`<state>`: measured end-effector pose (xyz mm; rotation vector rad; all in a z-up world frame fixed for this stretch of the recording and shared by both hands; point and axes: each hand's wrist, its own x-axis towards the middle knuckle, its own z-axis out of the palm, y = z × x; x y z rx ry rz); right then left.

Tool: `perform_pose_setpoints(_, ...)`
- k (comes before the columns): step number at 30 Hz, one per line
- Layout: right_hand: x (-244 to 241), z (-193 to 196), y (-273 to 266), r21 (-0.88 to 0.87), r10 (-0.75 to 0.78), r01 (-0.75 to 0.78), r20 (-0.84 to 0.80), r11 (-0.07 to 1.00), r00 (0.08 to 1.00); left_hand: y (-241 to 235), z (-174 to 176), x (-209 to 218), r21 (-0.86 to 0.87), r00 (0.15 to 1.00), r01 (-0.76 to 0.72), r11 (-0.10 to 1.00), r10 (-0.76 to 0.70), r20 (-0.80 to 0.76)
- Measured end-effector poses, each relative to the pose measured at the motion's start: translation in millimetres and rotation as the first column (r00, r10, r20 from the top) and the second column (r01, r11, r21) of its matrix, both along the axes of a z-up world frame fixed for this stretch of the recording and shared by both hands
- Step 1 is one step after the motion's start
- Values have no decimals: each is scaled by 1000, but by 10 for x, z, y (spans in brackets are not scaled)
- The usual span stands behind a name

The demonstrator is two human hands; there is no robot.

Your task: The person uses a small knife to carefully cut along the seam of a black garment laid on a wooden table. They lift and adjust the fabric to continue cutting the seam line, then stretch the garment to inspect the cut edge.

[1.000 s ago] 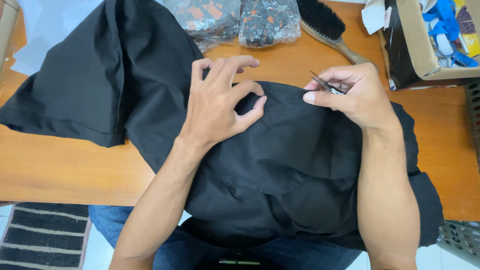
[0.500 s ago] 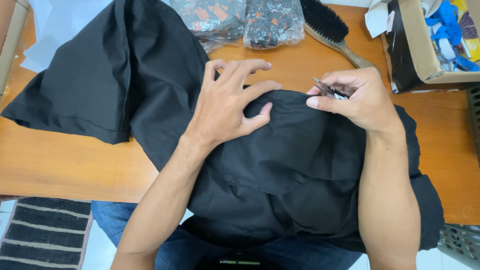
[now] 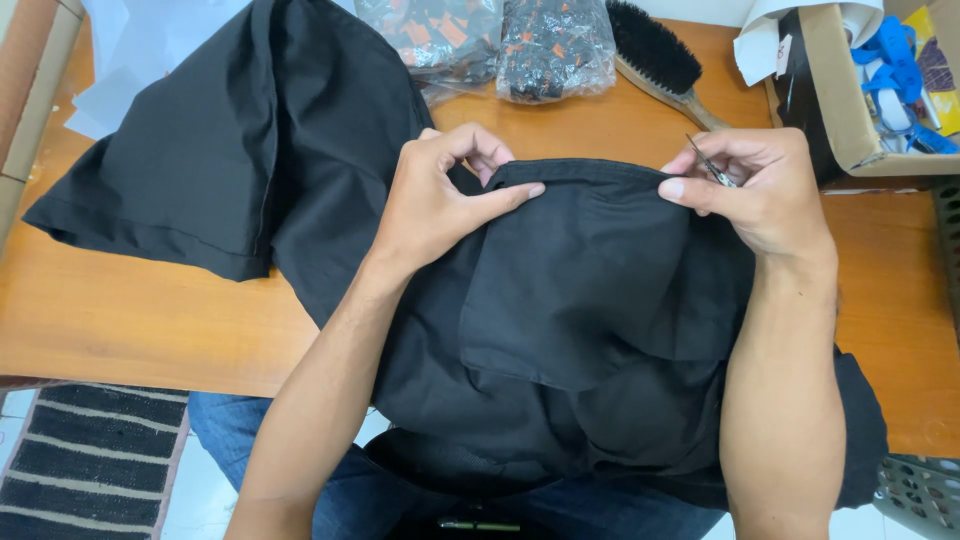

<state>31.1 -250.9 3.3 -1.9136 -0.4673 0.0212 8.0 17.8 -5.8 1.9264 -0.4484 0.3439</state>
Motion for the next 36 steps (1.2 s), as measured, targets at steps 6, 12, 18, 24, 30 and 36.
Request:
perform_pose_setpoints(6,21,-31,-46,16,1,0,-5,1000,1000,-32,67,-20,-195,982,136,971,-158,-105)
perform_pose_setpoints(12,55,-65,-159,32,-3,4,-31,999,1000,26,49,0,-146,947,171,974,-203,-248)
perform_pose_setpoints(18,104,-117,-454,133,-120,125,-44,983,992,337,313,36,-66,895,401,914,-406,-183)
perform_pose_setpoints(24,122,-115,-718,181,-128,114,69,977,989,565,740,-18,201,902,381,902,-316,-293)
perform_pose_setpoints(30,91,-60,-1034,102,-225,218,64,971,972,801,1038,-66,427,938,304,852,-189,-291)
perform_pose_setpoints(36,185,-236,-1775,80,-137,130,88,988,987,811,1231,-194,486,972,226,844,-165,-166)
